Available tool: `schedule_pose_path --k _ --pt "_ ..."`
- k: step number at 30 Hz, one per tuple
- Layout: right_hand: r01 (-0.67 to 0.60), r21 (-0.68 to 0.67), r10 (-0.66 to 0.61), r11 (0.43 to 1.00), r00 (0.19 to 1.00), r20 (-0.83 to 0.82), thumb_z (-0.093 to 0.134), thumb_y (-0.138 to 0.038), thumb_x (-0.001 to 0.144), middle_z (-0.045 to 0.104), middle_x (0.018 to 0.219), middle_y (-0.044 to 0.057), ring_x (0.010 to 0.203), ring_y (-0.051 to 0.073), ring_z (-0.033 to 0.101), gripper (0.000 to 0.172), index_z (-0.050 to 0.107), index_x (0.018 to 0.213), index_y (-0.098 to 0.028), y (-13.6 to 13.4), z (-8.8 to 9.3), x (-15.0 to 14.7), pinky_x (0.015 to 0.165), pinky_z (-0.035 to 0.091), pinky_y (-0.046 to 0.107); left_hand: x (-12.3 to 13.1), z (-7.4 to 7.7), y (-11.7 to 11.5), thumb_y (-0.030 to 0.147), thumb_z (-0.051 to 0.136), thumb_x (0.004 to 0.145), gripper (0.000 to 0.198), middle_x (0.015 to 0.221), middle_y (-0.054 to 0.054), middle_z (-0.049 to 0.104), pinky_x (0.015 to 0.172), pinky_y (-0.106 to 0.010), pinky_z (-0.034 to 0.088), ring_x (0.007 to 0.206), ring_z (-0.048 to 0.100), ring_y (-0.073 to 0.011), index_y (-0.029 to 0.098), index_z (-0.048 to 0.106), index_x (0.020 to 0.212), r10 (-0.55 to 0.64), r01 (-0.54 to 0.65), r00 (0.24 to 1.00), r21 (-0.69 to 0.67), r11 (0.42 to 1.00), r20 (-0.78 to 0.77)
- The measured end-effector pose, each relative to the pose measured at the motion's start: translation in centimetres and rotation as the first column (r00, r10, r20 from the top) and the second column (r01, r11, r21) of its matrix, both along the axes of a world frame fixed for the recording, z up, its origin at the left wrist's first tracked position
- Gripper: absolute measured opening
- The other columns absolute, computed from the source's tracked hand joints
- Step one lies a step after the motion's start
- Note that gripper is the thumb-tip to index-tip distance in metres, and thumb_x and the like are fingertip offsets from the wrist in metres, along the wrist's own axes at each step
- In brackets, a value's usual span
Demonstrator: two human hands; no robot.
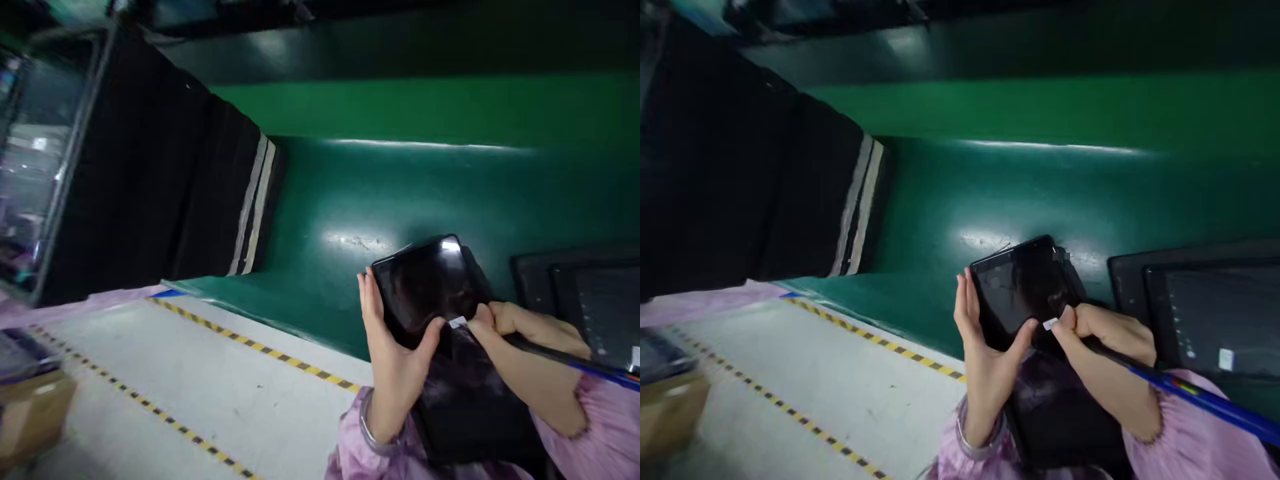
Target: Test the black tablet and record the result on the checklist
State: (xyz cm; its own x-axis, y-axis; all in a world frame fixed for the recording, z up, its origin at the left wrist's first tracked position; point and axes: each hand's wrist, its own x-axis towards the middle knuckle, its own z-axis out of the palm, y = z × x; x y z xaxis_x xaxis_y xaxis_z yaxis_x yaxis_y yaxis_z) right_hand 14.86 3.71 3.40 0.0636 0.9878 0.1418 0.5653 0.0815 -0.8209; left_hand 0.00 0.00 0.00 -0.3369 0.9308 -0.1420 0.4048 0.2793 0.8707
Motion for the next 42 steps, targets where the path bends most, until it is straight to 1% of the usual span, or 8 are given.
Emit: schedule_pose_path --k 4,7,12,26,32,35,38,42 --pt "0.064 0.018 -0.064 0.998 0.998 0.020 0.060 -0.023 0.093 0.038 0.050 -0.009 0.038 0.012 0.037 0.044 0.038 0.054 -0.022 -0.01 -0.47 -0.11 0.044 0.031 0.027 -0.16 -0.01 0.01 0.037 0.079 0.089 0.102 0.173 0.002 0.010 0.132 -0.058 0.016 0.160 0.009 -0.0308 0.045 0.007 0.162 0.000 0.000 1.000 0.004 1.000 -0.001" --pt "0.152 -0.023 -0.151 0.988 0.988 0.038 0.060 -0.028 0.092 0.041 0.051 -0.009 0.040 0.014 0.039 0.042 0.041 0.054 -0.023 -0.17 -0.56 -0.19 0.045 0.031 0.029 -0.20 0.04 -0.02 0.038 0.079 0.089 0.102 0.173 0.001 0.010 0.132 -0.058 0.015 0.160 0.008 -0.0311 0.043 0.007 0.162 -0.001 0.001 1.000 0.005 1.000 0.007" --pt "0.124 -0.025 -0.123 0.992 0.992 0.021 0.064 -0.028 0.092 0.045 0.051 -0.009 0.040 0.013 0.043 0.042 0.046 0.054 -0.023 -0.24 -0.68 -0.24 0.045 0.033 0.029 -0.24 0.15 -0.04 0.038 0.079 0.089 0.102 0.173 0.000 0.010 0.132 -0.058 0.014 0.160 0.008 -0.0313 0.043 0.008 0.162 -0.007 0.007 1.000 0.016 1.000 0.009" --pt "0.065 -0.012 -0.066 0.998 0.997 -0.045 0.063 -0.021 0.093 0.038 0.051 -0.009 0.039 0.011 0.036 0.046 0.040 0.054 -0.021 -0.18 -0.41 -0.24 0.043 0.030 0.026 -0.39 0.20 -0.03 0.039 0.078 0.090 0.102 0.173 0.000 0.010 0.132 -0.058 0.014 0.160 0.007 -0.0309 0.042 0.007 0.162 -0.009 0.009 1.000 0.018 1.000 0.015" --pt "0.108 -0.050 -0.108 0.993 0.994 0.014 0.062 -0.023 0.092 0.045 0.052 -0.009 0.041 0.012 0.043 0.043 0.045 0.053 -0.021 -0.23 -0.31 -0.31 0.046 0.032 0.027 -0.32 0.26 -0.03 0.038 0.079 0.089 0.101 0.173 0.000 0.010 0.132 -0.057 0.013 0.160 0.007 -0.0304 0.042 0.009 0.162 -0.005 0.005 1.000 0.018 1.000 0.019" --pt "0.082 -0.049 -0.082 0.995 0.997 0.003 0.062 -0.024 0.092 0.044 0.051 -0.009 0.040 0.012 0.042 0.044 0.044 0.053 -0.022 -0.10 -0.26 -0.35 0.045 0.032 0.027 -0.31 0.24 -0.04 0.038 0.079 0.089 0.102 0.173 -0.001 0.010 0.132 -0.057 0.013 0.160 0.007 -0.0307 0.041 0.008 0.162 -0.007 0.007 1.000 0.020 1.000 0.019" --pt "0.124 -0.030 -0.123 0.992 0.992 0.026 0.061 -0.027 0.091 0.041 0.048 -0.009 0.037 0.012 0.040 0.045 0.042 0.051 -0.022 0.03 -0.19 -0.40 0.043 0.032 0.028 -0.30 0.24 -0.03 0.037 0.079 0.090 0.101 0.173 -0.001 0.010 0.132 -0.058 0.014 0.160 0.007 -0.0305 0.042 0.008 0.162 -0.010 0.009 1.000 0.022 1.000 0.021" --pt "0.151 -0.042 -0.148 0.988 0.987 0.070 0.060 -0.030 0.091 0.044 0.048 -0.009 0.036 0.014 0.043 0.044 0.045 0.050 -0.024 0.05 -0.14 -0.42 0.042 0.033 0.029 -0.26 0.28 -0.01 0.037 0.079 0.089 0.101 0.173 0.000 0.010 0.132 -0.057 0.013 0.160 0.007 -0.0297 0.043 0.008 0.162 -0.009 0.009 1.000 0.021 1.000 0.024"
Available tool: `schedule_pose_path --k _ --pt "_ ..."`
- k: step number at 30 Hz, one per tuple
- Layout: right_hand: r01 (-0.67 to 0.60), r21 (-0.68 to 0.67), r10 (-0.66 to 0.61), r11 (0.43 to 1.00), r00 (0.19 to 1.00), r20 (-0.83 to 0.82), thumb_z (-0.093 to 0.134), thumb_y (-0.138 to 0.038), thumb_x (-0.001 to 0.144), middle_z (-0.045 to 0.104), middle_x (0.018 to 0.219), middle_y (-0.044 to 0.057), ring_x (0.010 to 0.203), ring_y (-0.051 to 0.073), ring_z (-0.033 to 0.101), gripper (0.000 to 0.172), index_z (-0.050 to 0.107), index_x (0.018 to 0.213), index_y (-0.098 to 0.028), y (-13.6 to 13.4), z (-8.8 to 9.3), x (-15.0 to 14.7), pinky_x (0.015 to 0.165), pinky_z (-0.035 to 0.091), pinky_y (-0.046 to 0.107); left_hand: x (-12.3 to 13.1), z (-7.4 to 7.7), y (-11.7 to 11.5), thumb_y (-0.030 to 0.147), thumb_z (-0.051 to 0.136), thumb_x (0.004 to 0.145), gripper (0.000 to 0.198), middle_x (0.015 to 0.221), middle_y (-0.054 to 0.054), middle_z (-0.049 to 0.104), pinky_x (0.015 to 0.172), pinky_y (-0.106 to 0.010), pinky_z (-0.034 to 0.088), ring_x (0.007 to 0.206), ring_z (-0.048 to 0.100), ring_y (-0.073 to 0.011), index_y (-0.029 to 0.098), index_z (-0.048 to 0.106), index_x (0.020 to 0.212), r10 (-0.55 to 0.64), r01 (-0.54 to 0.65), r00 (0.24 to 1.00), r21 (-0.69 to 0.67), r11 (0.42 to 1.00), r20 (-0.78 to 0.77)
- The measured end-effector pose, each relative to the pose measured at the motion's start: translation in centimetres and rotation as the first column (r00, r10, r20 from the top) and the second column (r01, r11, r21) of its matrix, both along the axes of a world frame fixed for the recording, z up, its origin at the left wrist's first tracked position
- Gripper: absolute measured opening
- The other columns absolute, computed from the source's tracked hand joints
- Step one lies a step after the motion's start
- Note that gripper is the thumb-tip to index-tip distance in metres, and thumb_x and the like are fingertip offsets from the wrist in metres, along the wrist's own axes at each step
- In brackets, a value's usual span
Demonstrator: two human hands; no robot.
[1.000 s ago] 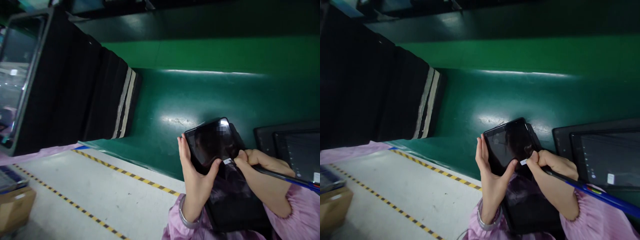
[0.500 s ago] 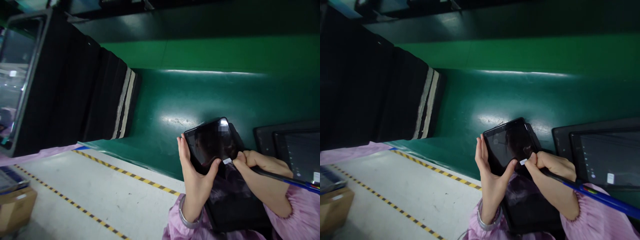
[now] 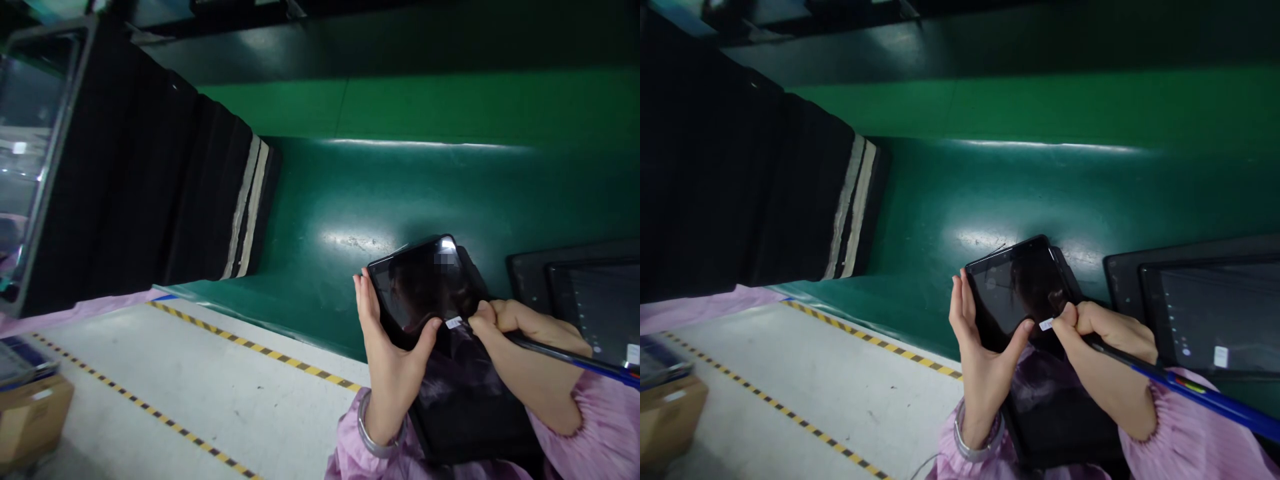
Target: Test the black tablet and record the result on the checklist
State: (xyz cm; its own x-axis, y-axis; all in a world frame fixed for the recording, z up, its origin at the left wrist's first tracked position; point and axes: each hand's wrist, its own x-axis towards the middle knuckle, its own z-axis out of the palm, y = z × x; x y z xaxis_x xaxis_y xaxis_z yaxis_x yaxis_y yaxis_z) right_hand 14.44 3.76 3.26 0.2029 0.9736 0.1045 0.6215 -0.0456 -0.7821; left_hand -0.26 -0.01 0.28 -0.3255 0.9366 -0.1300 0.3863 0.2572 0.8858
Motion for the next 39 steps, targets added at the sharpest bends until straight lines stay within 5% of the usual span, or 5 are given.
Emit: schedule_pose_path --k 30,35,39 --pt "-0.012 0.027 0.015 1.000 0.994 -0.107 0.064 -0.023 0.096 0.041 0.054 -0.008 0.044 0.014 0.039 0.046 0.041 0.056 -0.021 -0.57 -0.69 0.30 0.045 0.030 0.029 -0.14 -0.05 -0.16 0.037 0.080 0.089 0.102 0.173 -0.003 0.010 0.132 -0.056 0.015 0.160 0.007 -0.0306 0.039 0.009 0.163 0.009 -0.009 1.000 -0.007 1.000 0.001" --pt "-0.051 0.038 0.056 0.998 0.990 -0.131 0.061 -0.021 0.097 0.032 0.054 -0.008 0.042 0.012 0.030 0.048 0.033 0.057 -0.021 -0.36 -0.51 0.00 0.046 0.027 0.029 0.06 -0.06 0.15 0.037 0.079 0.090 0.101 0.173 -0.002 0.010 0.132 -0.054 0.015 0.160 0.008 -0.0283 0.041 0.009 0.162 0.008 -0.008 1.000 -0.001 1.000 0.000" --pt "0.083 0.035 -0.065 0.996 0.931 -0.359 0.070 -0.024 0.097 0.048 0.056 -0.007 0.044 0.014 0.046 0.048 0.043 0.058 -0.022 -0.60 -0.87 0.67 0.046 0.034 0.025 -0.13 -0.02 -0.53 0.036 0.078 0.091 0.097 0.172 -0.002 0.015 0.132 -0.046 0.020 0.159 0.014 -0.0250 0.040 0.012 0.162 0.048 -0.049 0.998 0.011 0.999 0.050"
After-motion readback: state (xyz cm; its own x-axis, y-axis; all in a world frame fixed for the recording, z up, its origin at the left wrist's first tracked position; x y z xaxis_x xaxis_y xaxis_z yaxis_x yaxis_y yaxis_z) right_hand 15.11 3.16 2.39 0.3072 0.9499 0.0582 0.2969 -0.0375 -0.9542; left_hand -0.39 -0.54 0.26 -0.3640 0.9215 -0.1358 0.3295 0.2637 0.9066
